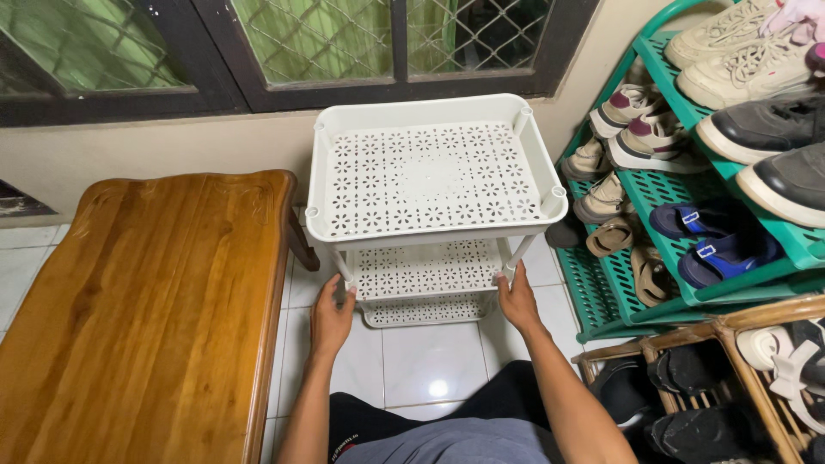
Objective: The person assembles a white plastic storage shelf by inserting vertical support poles into the corners of perforated trays and stacking the trays to form a three-tier unit. The person handles the trays and poles by hand, aligning and securing each layer.
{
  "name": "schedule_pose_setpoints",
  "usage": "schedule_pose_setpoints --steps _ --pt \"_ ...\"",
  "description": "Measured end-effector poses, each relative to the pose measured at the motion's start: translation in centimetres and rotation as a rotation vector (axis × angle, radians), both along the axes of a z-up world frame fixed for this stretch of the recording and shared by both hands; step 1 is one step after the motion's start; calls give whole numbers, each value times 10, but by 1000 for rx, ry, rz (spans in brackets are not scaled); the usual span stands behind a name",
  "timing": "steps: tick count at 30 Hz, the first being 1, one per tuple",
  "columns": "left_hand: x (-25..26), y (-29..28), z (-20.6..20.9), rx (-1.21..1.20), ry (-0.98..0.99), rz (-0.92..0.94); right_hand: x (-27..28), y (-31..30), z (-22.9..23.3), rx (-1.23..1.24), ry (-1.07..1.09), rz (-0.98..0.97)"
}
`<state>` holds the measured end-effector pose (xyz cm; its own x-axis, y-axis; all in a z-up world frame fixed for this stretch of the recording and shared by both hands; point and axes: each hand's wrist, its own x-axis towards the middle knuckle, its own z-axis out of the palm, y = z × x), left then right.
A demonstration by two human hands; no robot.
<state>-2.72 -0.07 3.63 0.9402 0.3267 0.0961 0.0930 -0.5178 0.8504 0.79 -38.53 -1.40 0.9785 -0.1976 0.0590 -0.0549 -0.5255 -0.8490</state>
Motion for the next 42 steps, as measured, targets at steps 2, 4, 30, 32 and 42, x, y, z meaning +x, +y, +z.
schedule_pose_setpoints --steps 2,4,30,32,42 --pt "-23 5 20 100 -146 -48 -5 5 10 2 -56 -62" --pt "-48 10 38 153 -204 -45 -15 13 19 -25 -87 -167" --pt "-216 210 11 694 674 546 -45 93 73 -163 -376 116" --pt "-222 222 8 675 683 557 -43 114 77 -150 -420 190" --pt "-216 197 14 728 626 548 -35 92 76 -167 -405 110"
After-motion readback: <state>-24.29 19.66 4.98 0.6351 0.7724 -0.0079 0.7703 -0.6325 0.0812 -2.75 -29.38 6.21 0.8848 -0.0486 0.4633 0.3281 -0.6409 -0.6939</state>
